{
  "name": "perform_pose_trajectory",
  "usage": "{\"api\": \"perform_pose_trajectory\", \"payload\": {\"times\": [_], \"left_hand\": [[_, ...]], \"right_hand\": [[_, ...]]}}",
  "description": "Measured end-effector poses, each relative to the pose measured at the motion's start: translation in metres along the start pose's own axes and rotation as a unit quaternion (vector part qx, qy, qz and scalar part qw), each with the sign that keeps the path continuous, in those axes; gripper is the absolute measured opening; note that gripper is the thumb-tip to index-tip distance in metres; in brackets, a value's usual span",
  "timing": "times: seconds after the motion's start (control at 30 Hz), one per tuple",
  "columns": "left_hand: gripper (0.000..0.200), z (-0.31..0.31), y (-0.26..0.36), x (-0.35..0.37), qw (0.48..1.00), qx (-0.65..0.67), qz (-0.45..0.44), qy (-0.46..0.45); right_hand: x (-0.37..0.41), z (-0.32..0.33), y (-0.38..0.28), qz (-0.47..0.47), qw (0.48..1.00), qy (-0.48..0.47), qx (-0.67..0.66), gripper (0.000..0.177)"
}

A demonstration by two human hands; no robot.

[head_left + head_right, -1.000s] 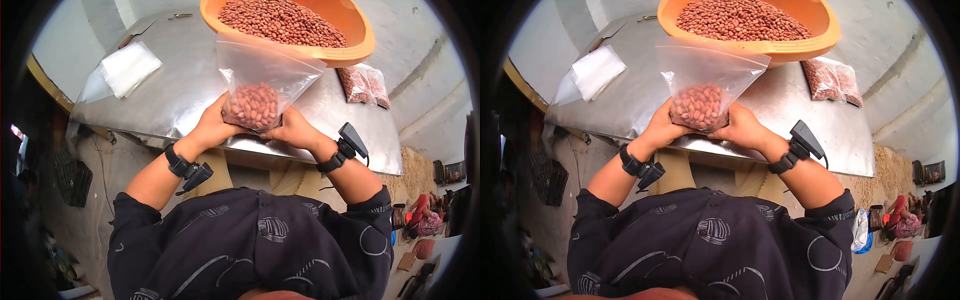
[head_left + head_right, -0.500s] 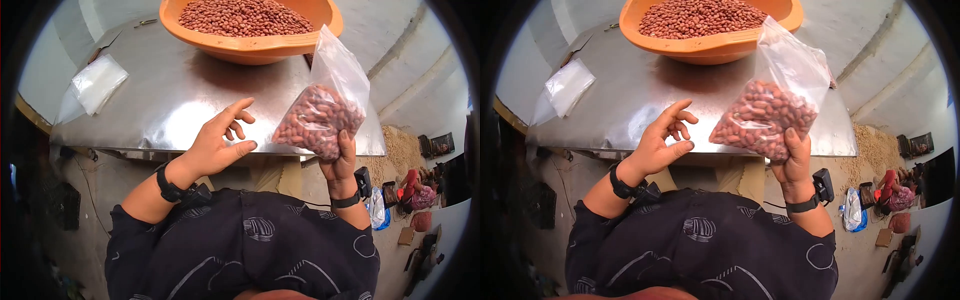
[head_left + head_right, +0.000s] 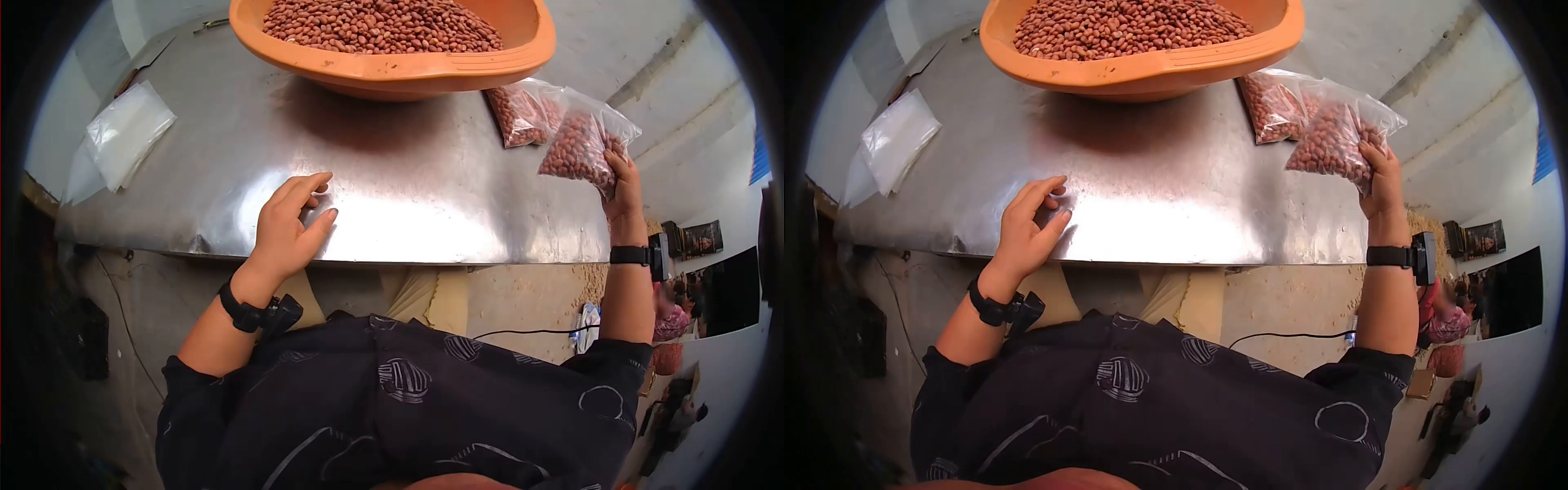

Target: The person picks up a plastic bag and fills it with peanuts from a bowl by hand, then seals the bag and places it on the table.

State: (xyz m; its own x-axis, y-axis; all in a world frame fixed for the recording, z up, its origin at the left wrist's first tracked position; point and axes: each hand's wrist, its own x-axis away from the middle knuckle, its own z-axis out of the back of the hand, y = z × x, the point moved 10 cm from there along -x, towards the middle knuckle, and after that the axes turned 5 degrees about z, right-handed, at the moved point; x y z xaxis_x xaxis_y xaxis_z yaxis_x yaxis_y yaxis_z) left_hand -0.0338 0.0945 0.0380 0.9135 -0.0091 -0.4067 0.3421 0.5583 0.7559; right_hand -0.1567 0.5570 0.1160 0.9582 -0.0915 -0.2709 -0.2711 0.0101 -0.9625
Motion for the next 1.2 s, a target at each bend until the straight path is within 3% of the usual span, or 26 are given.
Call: {"api": "perform_pose_trajectory", "payload": {"times": [0.1, 0.2, 0.27, 0.37, 0.43, 0.57, 0.63, 0.7, 0.77, 0.97, 1.13, 1.2], "left_hand": [[0.041, 0.000, -0.001, -0.002, 1.000, -0.005, 0.000, 0.003], [0.041, 0.000, 0.000, -0.001, 1.000, -0.008, -0.004, 0.006], [0.041, 0.002, -0.001, -0.001, 1.000, -0.009, -0.015, 0.015], [0.040, 0.003, 0.000, -0.001, 1.000, 0.008, -0.010, 0.008], [0.039, 0.002, 0.001, 0.000, 1.000, 0.006, -0.011, 0.003], [0.034, 0.006, -0.001, 0.003, 0.999, 0.038, -0.017, 0.013], [0.030, 0.015, -0.005, 0.006, 0.996, 0.090, -0.014, 0.012], [0.030, 0.030, -0.006, 0.008, 0.992, 0.128, -0.010, -0.005], [0.026, 0.066, 0.006, 0.005, 0.997, 0.045, -0.061, 0.004], [0.025, 0.209, -0.049, -0.037, 0.958, -0.251, -0.025, 0.138], [0.041, 0.312, -0.161, -0.053, 0.810, -0.549, 0.116, 0.169], [0.047, 0.331, -0.205, -0.049, 0.818, -0.504, 0.246, 0.129]], "right_hand": [[-0.072, 0.026, 0.000, 0.023, 1.000, 0.005, 0.011, 0.040], [-0.088, 0.062, 0.015, -0.029, 0.965, 0.157, 0.207, 0.040], [-0.080, 0.066, 0.018, -0.043, 0.899, 0.224, 0.374, 0.040], [-0.059, 0.033, 0.029, 0.088, 0.943, 0.143, 0.288, 0.040], [-0.017, -0.018, 0.025, 0.115, 0.960, 0.067, 0.246, 0.039], [0.074, -0.112, 0.022, 0.169, 0.922, -0.065, 0.343, 0.034], [0.109, -0.151, 0.022, 0.239, 0.894, -0.127, 0.357, 0.033], [0.126, -0.170, 0.032, 0.241, 0.900, -0.141, 0.333, 0.034], [0.134, -0.181, 0.042, 0.225, 0.913, -0.138, 0.310, 0.035], [0.130, -0.168, 0.060, 0.199, 0.942, -0.099, 0.251, 0.034], [0.133, -0.169, 0.058, 0.207, 0.936, -0.084, 0.272, 0.032], [0.133, -0.171, 0.057, 0.212, 0.931, -0.086, 0.284, 0.031]]}}
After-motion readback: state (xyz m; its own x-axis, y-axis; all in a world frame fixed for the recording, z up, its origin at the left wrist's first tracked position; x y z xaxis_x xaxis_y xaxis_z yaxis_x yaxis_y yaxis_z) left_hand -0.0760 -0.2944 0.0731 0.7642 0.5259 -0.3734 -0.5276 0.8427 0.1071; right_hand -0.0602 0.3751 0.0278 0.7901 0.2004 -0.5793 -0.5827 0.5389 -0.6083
